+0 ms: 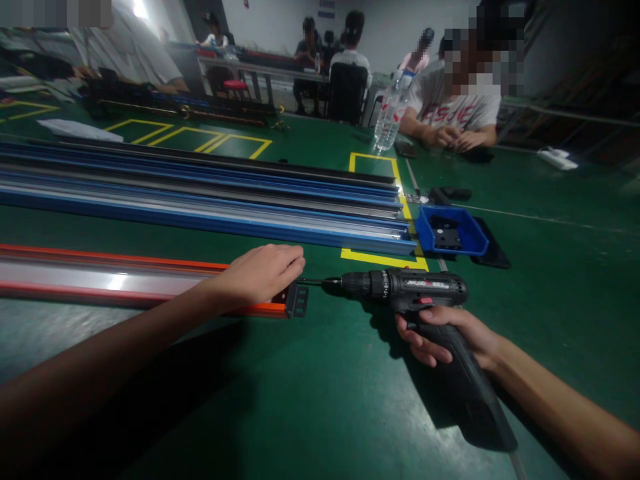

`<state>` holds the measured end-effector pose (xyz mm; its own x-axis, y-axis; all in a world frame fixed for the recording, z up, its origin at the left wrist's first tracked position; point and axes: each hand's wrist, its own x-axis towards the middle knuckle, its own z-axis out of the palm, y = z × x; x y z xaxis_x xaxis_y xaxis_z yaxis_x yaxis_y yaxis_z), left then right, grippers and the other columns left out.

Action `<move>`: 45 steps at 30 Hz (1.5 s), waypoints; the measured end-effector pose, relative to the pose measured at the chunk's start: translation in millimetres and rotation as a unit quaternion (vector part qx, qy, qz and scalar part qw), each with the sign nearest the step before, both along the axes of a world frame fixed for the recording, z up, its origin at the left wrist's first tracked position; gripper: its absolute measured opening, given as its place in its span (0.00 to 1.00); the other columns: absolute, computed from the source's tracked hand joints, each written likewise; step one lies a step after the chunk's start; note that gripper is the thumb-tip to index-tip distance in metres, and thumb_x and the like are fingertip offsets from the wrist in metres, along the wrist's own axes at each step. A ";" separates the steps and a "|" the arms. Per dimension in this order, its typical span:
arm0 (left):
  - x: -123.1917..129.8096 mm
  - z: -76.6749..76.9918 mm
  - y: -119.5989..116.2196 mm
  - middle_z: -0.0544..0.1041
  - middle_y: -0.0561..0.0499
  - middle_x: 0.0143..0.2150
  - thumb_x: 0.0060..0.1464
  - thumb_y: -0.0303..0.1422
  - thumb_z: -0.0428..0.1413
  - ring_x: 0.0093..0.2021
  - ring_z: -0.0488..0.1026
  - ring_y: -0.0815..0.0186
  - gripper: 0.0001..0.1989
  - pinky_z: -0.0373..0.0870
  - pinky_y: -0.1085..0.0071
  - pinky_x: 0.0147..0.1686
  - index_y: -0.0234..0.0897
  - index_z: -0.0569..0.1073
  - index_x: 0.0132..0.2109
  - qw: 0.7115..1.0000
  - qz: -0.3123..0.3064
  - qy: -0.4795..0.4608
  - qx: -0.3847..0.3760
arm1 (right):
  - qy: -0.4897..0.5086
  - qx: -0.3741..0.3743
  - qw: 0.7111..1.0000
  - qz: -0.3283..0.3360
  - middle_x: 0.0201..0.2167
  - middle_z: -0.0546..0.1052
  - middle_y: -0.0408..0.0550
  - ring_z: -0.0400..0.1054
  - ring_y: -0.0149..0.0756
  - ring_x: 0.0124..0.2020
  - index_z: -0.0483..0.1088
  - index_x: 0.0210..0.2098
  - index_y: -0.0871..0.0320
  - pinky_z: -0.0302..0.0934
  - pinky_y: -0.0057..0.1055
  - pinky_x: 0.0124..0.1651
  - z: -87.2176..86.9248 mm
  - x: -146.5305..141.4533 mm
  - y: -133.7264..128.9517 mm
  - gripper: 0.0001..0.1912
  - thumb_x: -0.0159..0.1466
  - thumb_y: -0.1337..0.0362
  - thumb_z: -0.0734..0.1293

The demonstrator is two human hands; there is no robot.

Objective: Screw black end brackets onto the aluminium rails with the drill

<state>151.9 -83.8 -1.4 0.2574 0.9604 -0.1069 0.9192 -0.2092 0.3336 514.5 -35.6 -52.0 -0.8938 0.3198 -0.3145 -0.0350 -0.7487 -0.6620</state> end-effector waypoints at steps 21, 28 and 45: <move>0.0 -1.8 1.3 0.74 0.50 0.34 0.70 0.41 0.40 0.33 0.69 0.63 0.18 0.55 0.66 0.33 0.40 0.64 0.34 1.000 0.018 -0.005 -0.009 | 0.007 -0.019 1.000 -0.001 0.33 0.78 0.51 0.67 0.21 0.19 0.75 0.47 0.71 0.71 0.26 0.33 0.4 1.7 0.8 0.16 0.69 0.62 0.65; -0.7 -3.3 1.6 0.74 0.50 0.34 0.70 0.41 0.40 0.33 0.69 0.63 0.18 0.54 0.67 0.33 0.40 0.65 0.34 1.000 0.009 -0.007 0.002 | 0.008 -0.011 1.000 0.002 0.33 0.77 0.50 0.65 0.20 0.19 0.75 0.47 0.70 0.70 0.25 0.33 -0.5 1.8 1.5 0.16 0.69 0.61 0.65; 0.4 -2.3 1.5 0.73 0.50 0.34 0.70 0.41 0.40 0.33 0.69 0.63 0.18 0.56 0.66 0.33 0.40 0.64 0.34 1.000 0.007 -0.003 0.000 | 0.000 -0.017 1.000 0.000 0.33 0.77 0.50 0.65 0.21 0.18 0.75 0.47 0.69 0.70 0.25 0.33 1.4 0.4 0.9 0.16 0.68 0.60 0.67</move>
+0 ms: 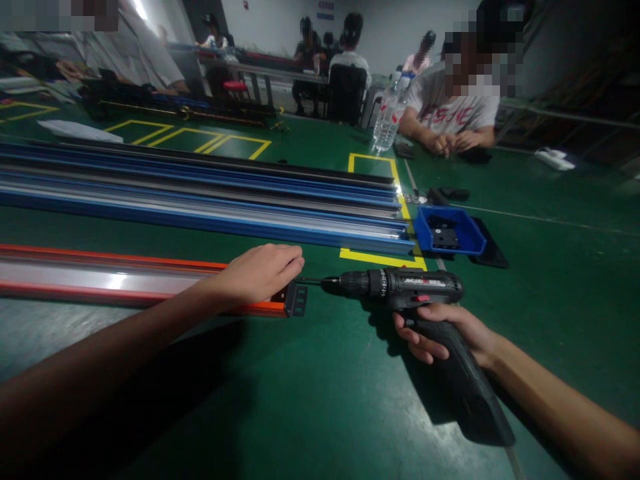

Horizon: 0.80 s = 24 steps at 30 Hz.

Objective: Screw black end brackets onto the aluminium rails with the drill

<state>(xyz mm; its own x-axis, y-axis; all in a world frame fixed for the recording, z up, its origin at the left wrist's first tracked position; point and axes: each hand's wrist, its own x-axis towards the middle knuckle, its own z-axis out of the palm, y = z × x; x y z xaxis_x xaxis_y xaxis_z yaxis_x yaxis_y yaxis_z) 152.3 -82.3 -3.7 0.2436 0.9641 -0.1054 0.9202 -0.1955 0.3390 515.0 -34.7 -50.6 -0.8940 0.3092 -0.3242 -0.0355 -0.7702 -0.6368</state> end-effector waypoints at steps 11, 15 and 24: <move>-1.5 -1.2 0.0 0.74 0.50 0.34 0.70 0.41 0.39 0.33 0.70 0.63 0.18 0.57 0.67 0.33 0.40 0.65 0.34 1.000 -0.011 0.005 0.011 | -0.006 0.001 1.000 -0.006 0.32 0.77 0.50 0.63 0.21 0.18 0.76 0.46 0.69 0.69 0.26 0.33 -1.9 1.4 -0.2 0.17 0.68 0.60 0.66; -2.2 -0.8 0.1 0.76 0.49 0.35 0.70 0.40 0.39 0.34 0.71 0.63 0.18 0.58 0.67 0.33 0.40 0.66 0.35 1.000 -0.019 0.013 0.014 | -0.014 0.005 1.000 -0.013 0.32 0.77 0.51 0.62 0.21 0.17 0.77 0.46 0.69 0.68 0.25 0.31 -2.2 1.7 -0.7 0.17 0.68 0.60 0.67; 0.4 1.3 -0.6 0.76 0.49 0.35 0.70 0.41 0.39 0.34 0.71 0.62 0.19 0.58 0.67 0.33 0.40 0.67 0.35 1.000 -0.006 0.019 0.002 | -0.011 0.004 1.000 -0.004 0.32 0.75 0.49 0.62 0.21 0.18 0.76 0.46 0.68 0.68 0.25 0.32 -2.0 1.3 -0.3 0.17 0.68 0.59 0.67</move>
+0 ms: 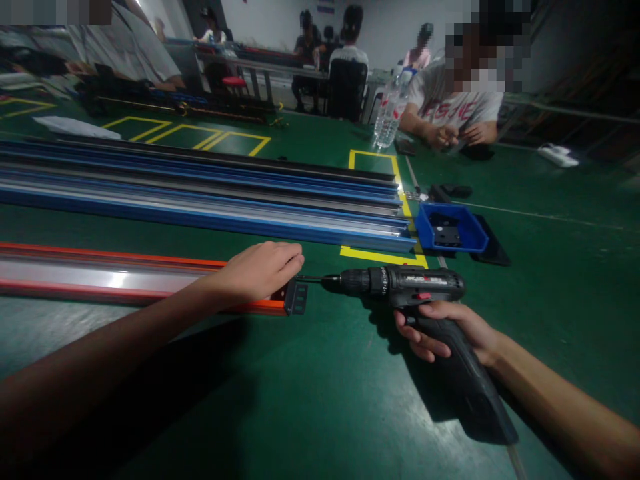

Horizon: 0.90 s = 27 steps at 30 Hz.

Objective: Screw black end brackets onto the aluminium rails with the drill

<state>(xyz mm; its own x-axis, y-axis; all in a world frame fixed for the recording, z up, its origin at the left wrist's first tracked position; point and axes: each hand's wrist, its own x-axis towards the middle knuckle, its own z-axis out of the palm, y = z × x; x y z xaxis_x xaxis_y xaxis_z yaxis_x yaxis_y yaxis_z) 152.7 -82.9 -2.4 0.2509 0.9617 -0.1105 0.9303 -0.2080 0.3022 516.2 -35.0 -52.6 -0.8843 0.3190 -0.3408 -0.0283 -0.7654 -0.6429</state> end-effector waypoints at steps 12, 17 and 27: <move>-2.4 -1.8 0.4 0.76 0.49 0.35 0.70 0.41 0.40 0.33 0.71 0.62 0.18 0.57 0.67 0.32 0.40 0.66 0.34 1.000 -0.009 -0.002 0.011 | 0.011 -0.008 1.000 0.000 0.33 0.77 0.51 0.64 0.21 0.18 0.76 0.47 0.69 0.70 0.25 0.32 0.5 -0.5 0.4 0.16 0.69 0.60 0.66; -2.6 -3.2 0.5 0.77 0.49 0.36 0.70 0.41 0.40 0.33 0.71 0.63 0.18 0.57 0.67 0.33 0.40 0.67 0.35 1.000 -0.016 0.001 0.014 | 0.001 -0.013 1.000 -0.002 0.33 0.78 0.51 0.65 0.22 0.18 0.75 0.47 0.69 0.70 0.26 0.33 1.7 -0.7 0.4 0.17 0.68 0.60 0.66; -2.8 -4.0 1.3 0.76 0.49 0.35 0.70 0.40 0.40 0.33 0.70 0.63 0.18 0.57 0.67 0.33 0.40 0.66 0.35 1.000 -0.025 -0.002 0.017 | 0.010 -0.016 1.000 -0.001 0.33 0.78 0.52 0.66 0.22 0.18 0.75 0.47 0.71 0.70 0.26 0.33 0.3 -0.3 1.6 0.18 0.68 0.60 0.65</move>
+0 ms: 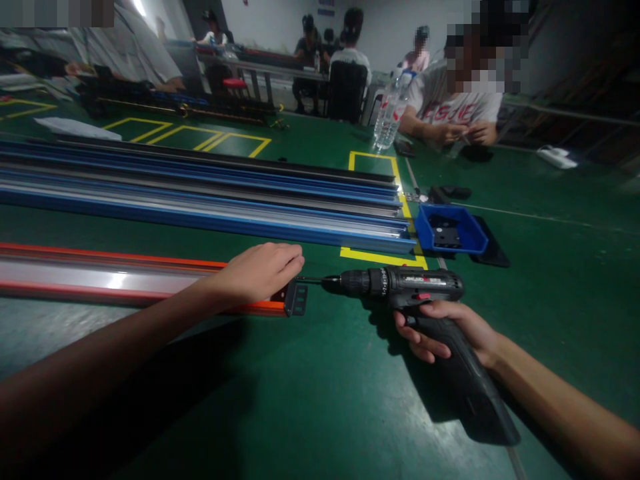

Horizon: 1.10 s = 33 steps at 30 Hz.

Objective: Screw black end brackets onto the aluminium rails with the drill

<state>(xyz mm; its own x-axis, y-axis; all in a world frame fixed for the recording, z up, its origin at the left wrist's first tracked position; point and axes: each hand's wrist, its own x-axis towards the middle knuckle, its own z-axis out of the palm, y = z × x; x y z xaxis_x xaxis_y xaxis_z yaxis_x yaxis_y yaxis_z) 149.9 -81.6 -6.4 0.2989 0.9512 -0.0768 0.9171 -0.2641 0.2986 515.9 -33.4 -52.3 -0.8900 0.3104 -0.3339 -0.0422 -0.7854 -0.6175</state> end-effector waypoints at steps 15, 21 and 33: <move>1.2 1.2 -0.3 0.75 0.49 0.35 0.70 0.41 0.40 0.33 0.70 0.62 0.18 0.57 0.66 0.33 0.41 0.65 0.34 1.000 0.022 0.002 -0.012 | -0.002 -0.007 1.000 0.003 0.33 0.77 0.50 0.65 0.22 0.18 0.75 0.47 0.69 0.69 0.26 0.32 2.4 -0.7 -0.4 0.17 0.68 0.60 0.66; 0.9 2.9 -0.7 0.75 0.49 0.35 0.70 0.41 0.40 0.33 0.71 0.62 0.18 0.57 0.67 0.32 0.40 0.66 0.35 1.000 0.020 0.001 -0.013 | -0.002 -0.013 1.000 0.000 0.33 0.77 0.51 0.65 0.22 0.18 0.75 0.47 0.70 0.70 0.26 0.32 4.6 -1.6 -0.6 0.17 0.68 0.60 0.65; -2.1 -2.9 1.7 0.75 0.50 0.34 0.69 0.42 0.41 0.33 0.70 0.63 0.18 0.55 0.67 0.32 0.40 0.67 0.35 1.000 0.019 -0.002 -0.009 | 0.014 -0.024 1.000 0.006 0.34 0.78 0.52 0.66 0.22 0.19 0.75 0.48 0.71 0.70 0.26 0.34 2.3 -1.2 0.0 0.18 0.69 0.60 0.64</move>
